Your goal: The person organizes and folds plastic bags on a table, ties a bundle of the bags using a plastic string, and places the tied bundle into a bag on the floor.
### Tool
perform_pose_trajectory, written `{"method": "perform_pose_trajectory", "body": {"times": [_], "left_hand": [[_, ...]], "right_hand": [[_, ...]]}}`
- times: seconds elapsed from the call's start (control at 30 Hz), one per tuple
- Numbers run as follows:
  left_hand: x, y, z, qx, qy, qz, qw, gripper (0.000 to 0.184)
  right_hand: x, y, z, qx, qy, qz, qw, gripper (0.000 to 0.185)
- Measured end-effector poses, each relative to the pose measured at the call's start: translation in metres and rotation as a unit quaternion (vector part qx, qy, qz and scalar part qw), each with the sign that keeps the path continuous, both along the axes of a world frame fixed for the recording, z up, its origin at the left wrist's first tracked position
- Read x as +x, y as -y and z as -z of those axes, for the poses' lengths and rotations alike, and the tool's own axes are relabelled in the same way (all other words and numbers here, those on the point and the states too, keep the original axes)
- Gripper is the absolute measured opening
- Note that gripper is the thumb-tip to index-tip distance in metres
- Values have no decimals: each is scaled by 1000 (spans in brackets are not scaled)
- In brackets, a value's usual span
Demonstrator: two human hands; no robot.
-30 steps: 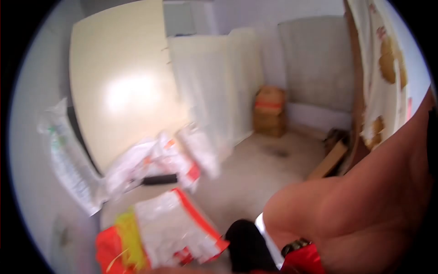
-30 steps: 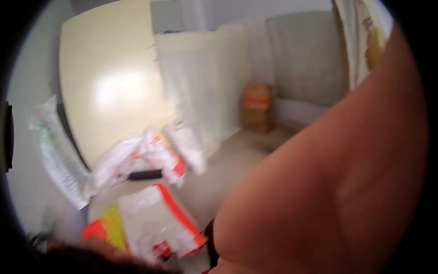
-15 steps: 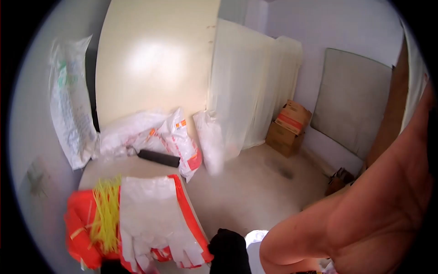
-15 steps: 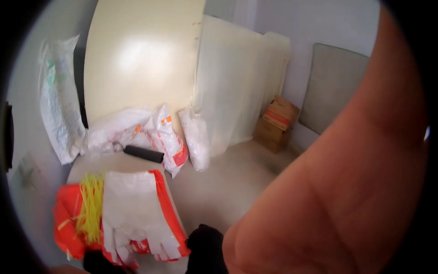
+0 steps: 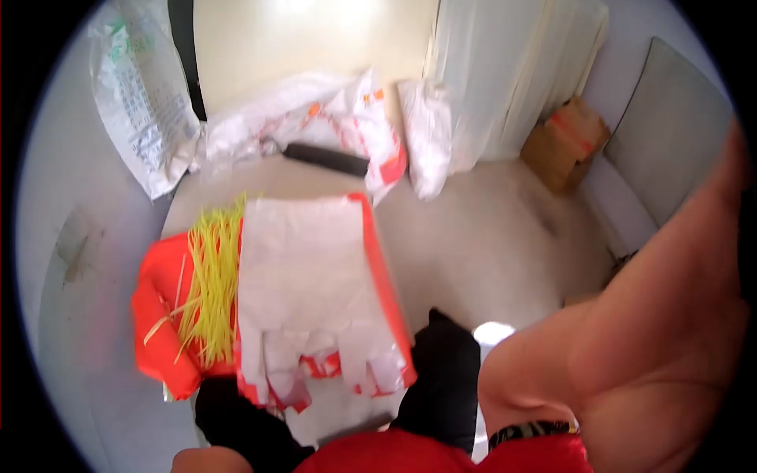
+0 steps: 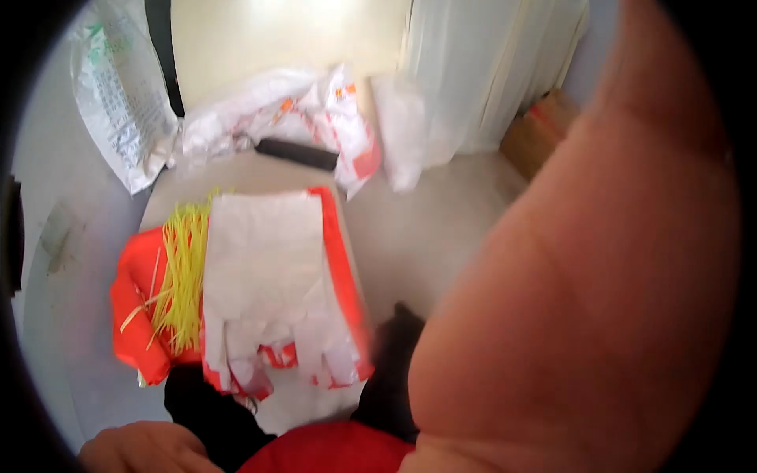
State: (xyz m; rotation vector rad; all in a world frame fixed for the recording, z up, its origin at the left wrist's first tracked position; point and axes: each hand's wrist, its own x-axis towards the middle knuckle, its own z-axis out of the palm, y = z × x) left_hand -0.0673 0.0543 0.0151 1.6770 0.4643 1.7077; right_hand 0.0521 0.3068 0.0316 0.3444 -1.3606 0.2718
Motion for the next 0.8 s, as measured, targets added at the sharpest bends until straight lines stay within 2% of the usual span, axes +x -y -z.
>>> {"method": "perform_pose_trajectory", "body": {"times": [0.13,0.2,0.27,0.3,0.33,0.37,0.47,0.5,0.53,0.63,0.7,0.8], "left_hand": [[-22,-8,9,80,-65,-138,985,69],[-38,-8,24,108,-67,-205,970,72],[-61,-9,54,132,-37,-276,951,78],[-64,-10,77,137,13,-336,932,79],[-77,-10,96,108,29,-379,919,81],[-91,-11,114,78,45,-418,904,84],[-147,-37,148,-3,-33,-451,892,72],[-164,-45,165,-82,-50,-500,860,66],[-178,-49,184,-161,-69,-544,821,60],[-207,-57,233,-234,-166,-562,776,59],[-221,-59,268,-274,-162,-553,770,56],[-230,-54,282,-325,-148,-553,753,52]], "right_hand": [[-32,17,25,3,-20,-92,996,99],[-51,24,38,-14,-39,-169,985,100],[-63,20,56,-42,-22,-200,979,100],[-64,6,75,-50,39,-124,990,100],[-66,-9,94,-50,100,-43,993,100],[-73,-20,109,-36,137,-9,990,95],[-105,-39,156,-40,229,-57,971,83],[-115,-41,170,-64,271,-55,959,79],[-123,-40,184,-90,316,-52,943,75],[-141,-46,228,-171,465,-9,868,63],[-149,-60,260,-203,533,24,821,59],[-157,-73,301,-261,585,43,767,57]]}}
